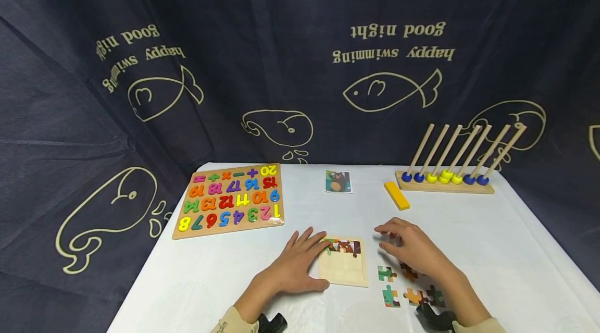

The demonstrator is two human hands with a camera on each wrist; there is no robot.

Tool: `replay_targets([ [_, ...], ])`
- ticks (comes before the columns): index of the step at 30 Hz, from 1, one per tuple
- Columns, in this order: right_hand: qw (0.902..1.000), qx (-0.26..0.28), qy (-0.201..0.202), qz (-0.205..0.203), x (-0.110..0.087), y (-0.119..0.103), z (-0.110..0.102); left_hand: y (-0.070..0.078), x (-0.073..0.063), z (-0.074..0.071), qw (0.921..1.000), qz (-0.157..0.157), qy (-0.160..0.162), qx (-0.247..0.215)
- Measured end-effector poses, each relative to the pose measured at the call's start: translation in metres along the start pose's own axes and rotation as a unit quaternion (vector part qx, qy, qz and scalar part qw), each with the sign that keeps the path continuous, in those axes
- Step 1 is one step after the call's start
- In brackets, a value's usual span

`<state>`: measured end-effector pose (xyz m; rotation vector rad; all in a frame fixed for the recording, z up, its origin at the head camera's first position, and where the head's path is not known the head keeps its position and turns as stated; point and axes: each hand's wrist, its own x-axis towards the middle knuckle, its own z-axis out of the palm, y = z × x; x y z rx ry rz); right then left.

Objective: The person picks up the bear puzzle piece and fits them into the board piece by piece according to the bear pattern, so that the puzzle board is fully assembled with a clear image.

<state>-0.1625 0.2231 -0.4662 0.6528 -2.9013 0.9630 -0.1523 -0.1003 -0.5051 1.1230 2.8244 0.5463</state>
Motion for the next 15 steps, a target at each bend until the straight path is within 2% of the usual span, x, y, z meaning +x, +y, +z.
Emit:
replay_targets([
  [7,0.9995,0.0,-0.018,0.026,-0.015,0.01,-0.011,-0.001,-0.001,-0.002,1.0,-0.008,-0.004,-0.001],
  [15,0.9968,0.001,-0.065,0.047,-0.031,0.018,-0.005,0.0,0.0,-0.001,0.9999,-0.011,-0.008,-0.009],
])
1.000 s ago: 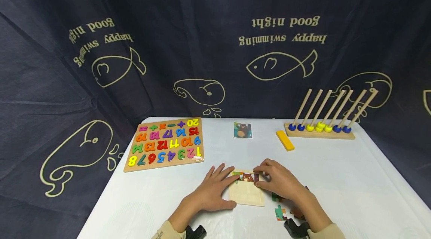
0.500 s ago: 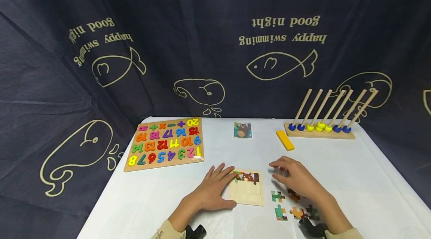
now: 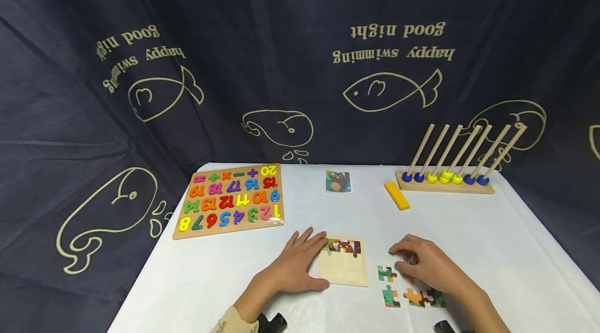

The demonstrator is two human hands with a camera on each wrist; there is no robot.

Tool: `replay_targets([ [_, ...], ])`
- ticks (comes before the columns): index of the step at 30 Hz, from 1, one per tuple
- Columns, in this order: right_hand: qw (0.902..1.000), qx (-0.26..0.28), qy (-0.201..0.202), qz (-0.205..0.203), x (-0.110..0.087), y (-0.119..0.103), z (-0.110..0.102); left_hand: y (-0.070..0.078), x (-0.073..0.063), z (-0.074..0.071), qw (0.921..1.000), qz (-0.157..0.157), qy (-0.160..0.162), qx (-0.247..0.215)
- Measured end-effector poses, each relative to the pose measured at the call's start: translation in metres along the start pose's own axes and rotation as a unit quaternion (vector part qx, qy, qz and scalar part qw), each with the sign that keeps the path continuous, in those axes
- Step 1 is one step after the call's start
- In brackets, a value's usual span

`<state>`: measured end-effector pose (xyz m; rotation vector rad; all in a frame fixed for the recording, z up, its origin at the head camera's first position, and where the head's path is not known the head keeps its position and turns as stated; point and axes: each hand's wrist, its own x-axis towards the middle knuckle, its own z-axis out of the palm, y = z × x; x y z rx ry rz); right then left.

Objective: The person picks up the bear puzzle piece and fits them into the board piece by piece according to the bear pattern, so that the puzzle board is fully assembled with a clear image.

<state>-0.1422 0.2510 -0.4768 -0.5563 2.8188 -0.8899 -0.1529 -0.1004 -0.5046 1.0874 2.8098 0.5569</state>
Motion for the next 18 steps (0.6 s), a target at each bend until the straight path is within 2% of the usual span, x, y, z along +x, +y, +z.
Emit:
replay_targets([
  [10,0.9985,-0.01,-0.037,-0.039,-0.0072,-0.0034,0.0062,-0.0004,-0.001,-0.001,1.0,-0.006,-0.002,0.003],
  [13,0.9979,-0.02,-0.046,-0.04,-0.0068,-0.0058,0.0071,-0.0005,-0.0006,-0.0011,1.0,-0.003,-0.003,0.003],
  [18,0.9981,-0.031,-0.04,-0.034,-0.0054,-0.0085,0.0092,-0.0009,-0.0003,-0.0005,1.0,-0.002,-0.004,0.006],
])
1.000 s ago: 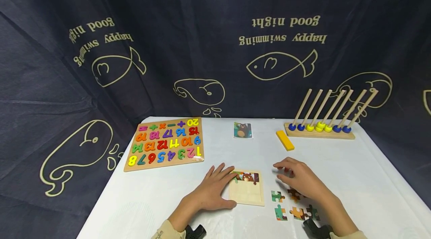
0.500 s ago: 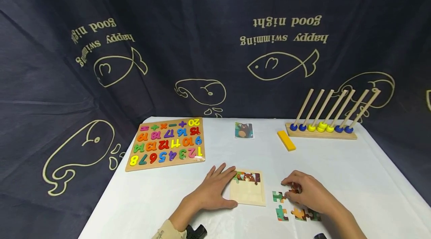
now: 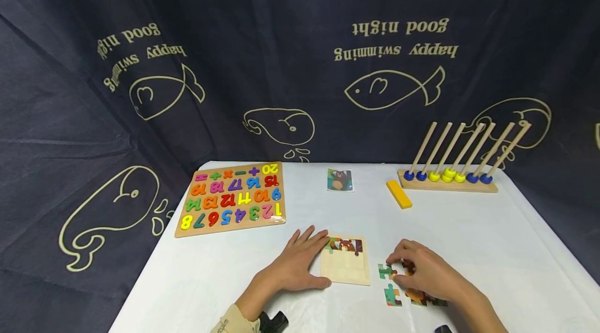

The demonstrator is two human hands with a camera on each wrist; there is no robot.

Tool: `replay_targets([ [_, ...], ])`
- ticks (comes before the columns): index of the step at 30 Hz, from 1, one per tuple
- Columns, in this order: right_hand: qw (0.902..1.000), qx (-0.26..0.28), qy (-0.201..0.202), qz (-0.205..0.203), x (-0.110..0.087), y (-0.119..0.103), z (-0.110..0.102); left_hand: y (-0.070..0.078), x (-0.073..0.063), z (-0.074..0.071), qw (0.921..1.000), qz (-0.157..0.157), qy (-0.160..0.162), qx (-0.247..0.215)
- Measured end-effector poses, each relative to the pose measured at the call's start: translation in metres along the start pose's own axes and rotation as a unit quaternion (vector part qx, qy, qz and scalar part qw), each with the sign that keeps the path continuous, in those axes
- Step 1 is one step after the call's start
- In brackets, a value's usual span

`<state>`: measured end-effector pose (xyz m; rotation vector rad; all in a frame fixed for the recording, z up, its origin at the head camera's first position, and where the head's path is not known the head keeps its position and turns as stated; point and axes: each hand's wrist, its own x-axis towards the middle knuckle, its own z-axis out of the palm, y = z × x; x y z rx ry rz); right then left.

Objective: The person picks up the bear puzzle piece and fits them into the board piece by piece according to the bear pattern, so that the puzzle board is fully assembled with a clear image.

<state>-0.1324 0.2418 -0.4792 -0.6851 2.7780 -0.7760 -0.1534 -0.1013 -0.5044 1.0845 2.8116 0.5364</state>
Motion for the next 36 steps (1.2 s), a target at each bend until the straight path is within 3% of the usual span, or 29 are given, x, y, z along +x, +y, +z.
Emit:
replay_targets([
  [18,0.9997,-0.023,0.004,0.001,0.008,-0.004,0.006,0.002,-0.003,-0.001,1.0,-0.007,-0.006,-0.004],
  [25,0.9989,-0.031,0.019,0.029,0.011,-0.008,0.004,-0.001,0.0,0.003,1.0,0.004,-0.006,-0.002],
  [36,0.9994,-0.016,0.029,0.005,0.031,-0.028,0.006,-0.001,-0.002,-0.002,1.0,0.006,-0.007,0.0],
])
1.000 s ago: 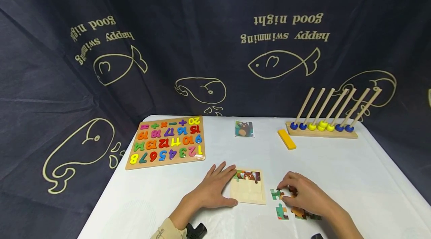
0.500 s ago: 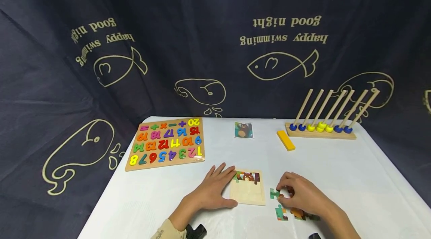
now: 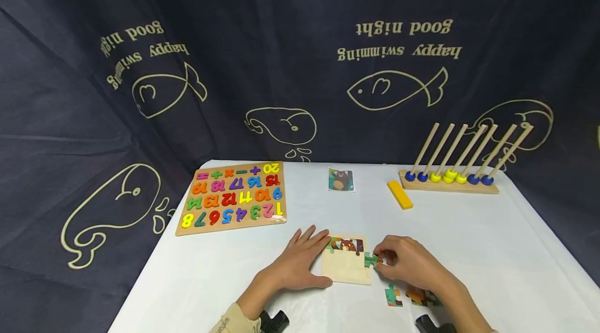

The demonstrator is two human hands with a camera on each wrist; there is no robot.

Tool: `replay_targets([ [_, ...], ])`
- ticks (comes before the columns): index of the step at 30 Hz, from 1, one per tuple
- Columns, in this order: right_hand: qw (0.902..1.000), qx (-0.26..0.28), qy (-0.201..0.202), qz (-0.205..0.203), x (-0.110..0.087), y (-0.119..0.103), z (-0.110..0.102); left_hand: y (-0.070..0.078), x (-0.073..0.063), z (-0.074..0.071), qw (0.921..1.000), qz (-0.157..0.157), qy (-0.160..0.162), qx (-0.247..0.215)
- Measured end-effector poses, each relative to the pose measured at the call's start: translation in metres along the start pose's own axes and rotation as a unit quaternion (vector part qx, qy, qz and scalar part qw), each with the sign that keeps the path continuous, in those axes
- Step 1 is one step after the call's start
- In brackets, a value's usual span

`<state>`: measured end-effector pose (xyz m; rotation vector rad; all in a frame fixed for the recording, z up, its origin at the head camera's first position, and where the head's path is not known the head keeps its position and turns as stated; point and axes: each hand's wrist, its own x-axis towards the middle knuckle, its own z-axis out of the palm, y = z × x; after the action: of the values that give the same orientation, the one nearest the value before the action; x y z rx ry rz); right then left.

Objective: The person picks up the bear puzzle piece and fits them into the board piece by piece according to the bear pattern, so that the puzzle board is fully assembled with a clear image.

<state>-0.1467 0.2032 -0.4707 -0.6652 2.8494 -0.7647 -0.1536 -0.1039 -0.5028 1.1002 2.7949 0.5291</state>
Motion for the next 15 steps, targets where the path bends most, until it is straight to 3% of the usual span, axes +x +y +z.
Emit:
replay_targets([
  [8,0.999,-0.015,0.031,-0.03,0.014,-0.018,0.011,0.003,0.001,-0.001,1.0,0.001,-0.001,0.008],
  [15,0.9982,-0.031,0.031,-0.041,0.026,-0.029,0.024,0.003,-0.001,0.001,1.0,-0.004,0.0,0.008],
])
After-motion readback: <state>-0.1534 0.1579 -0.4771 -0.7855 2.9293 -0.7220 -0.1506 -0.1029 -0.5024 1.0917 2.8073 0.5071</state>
